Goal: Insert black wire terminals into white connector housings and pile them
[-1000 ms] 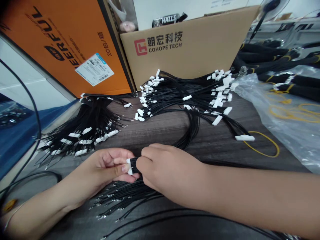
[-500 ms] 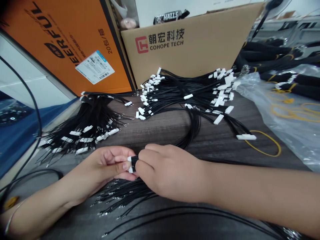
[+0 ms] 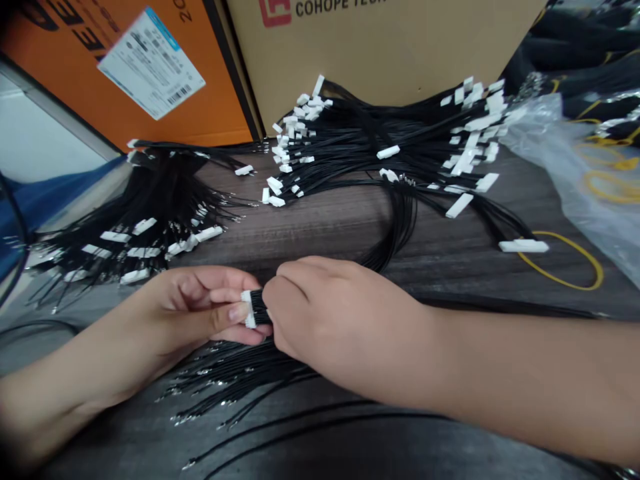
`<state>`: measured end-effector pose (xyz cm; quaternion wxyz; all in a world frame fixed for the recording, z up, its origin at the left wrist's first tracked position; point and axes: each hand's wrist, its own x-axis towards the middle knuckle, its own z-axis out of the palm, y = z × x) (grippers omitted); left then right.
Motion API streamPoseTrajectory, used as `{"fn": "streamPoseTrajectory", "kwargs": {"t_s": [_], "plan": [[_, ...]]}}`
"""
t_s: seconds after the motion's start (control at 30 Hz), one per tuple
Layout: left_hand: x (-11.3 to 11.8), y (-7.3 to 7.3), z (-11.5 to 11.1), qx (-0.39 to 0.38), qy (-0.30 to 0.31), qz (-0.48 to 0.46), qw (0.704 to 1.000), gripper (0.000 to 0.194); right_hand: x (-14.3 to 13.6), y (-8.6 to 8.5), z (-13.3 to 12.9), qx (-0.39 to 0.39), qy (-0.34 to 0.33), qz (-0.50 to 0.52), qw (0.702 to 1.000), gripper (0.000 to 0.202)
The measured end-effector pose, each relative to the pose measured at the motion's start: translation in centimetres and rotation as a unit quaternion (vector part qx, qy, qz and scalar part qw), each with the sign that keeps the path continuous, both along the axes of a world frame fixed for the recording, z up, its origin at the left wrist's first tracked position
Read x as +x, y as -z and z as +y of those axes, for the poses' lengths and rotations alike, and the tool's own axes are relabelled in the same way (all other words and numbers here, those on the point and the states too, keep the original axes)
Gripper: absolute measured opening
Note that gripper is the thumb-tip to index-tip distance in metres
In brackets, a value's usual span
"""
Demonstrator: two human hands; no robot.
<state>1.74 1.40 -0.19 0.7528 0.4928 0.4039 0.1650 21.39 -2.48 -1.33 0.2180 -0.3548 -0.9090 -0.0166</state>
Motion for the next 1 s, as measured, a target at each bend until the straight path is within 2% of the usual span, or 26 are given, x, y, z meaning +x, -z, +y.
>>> {"fn": "streamPoseTrajectory", "kwargs": {"t_s": [0.27, 0.53, 1.0], "plan": [[0.17, -0.05, 0.01, -0.01, -0.005, -0.019, 1.0, 0.012, -0.12, -0.18, -0.02, -0.088, 0.029, 0.068, 0.993, 0.018], [-0.23, 0.1, -0.08, -0.027, -0.024, -0.014, 0.999, 0.012, 0.38, -0.36, -0.04, -0.113, 0.05, 0.107, 0.987, 0.012], [-0.17, 0.24, -0.01, -0.027, -0.014, -0.021, 0.999, 0.013, 0.02, -0.12, -0.05, -0.122, 0.028, 0.122, 0.985, 0.01]]}}
